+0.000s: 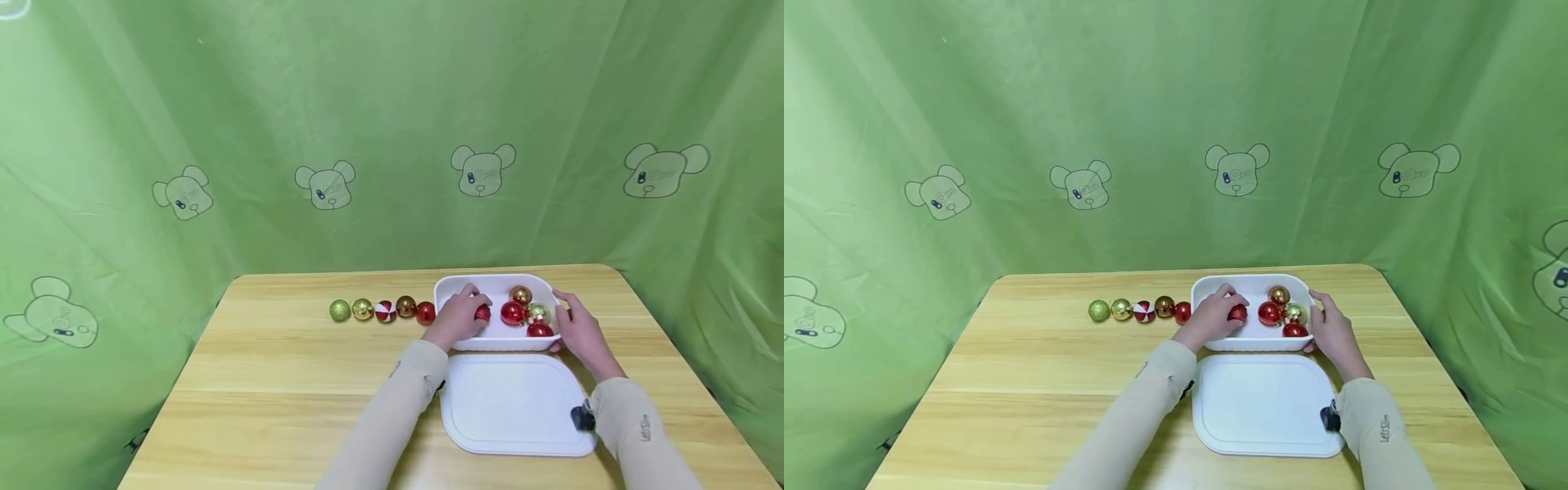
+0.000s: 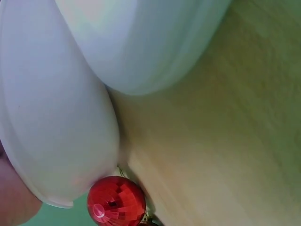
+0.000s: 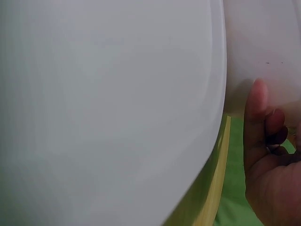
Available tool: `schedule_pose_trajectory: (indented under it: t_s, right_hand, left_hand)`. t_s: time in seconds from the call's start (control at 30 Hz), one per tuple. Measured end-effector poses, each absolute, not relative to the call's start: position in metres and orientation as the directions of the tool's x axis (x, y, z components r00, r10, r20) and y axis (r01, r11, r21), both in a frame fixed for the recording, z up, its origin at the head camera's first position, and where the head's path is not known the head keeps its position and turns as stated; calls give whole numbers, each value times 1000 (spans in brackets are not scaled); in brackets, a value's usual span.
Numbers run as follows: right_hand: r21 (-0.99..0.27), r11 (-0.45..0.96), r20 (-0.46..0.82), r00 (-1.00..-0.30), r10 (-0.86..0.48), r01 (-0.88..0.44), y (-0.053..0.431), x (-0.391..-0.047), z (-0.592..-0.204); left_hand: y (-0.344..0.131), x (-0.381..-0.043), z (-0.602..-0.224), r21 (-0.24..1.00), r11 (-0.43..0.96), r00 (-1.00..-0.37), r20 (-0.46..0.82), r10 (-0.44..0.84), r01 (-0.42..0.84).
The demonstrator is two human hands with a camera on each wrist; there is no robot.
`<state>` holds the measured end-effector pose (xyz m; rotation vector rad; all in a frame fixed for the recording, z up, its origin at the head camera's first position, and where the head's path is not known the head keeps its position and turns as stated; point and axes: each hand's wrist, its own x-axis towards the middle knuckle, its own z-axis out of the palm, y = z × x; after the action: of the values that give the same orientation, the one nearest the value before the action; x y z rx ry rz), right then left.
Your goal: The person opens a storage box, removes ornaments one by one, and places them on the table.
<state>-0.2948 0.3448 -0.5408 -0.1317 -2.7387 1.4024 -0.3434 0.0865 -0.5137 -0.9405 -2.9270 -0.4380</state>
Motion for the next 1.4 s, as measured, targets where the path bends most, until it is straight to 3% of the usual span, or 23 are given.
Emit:
schedule_pose_trajectory:
  t_s: [0.2, 0.37, 0.67, 1.03, 1.4]
  right_hand:
    - [-803, 593, 20, -993, 112, 51, 345, -296, -541]
    - [-804, 592, 18, -993, 114, 53, 345, -295, -541]
    - [-805, 590, 8, -995, 104, 55, 344, -295, -542]
    - [-804, 592, 4, -995, 101, 57, 345, -296, -539]
    - [-805, 589, -14, -994, 105, 74, 344, -296, -539]
  left_hand:
    - [85, -345, -515, 347, 738, -810, 135, 571, 578]
    - [78, -345, -514, 498, 663, -813, 169, 557, 559]
    - [57, -343, -503, 738, 494, -860, 231, 455, 460]
    - [21, -345, -490, 894, 249, -886, 262, 383, 372]
    - [-12, -345, -491, 920, 239, -910, 216, 355, 311]
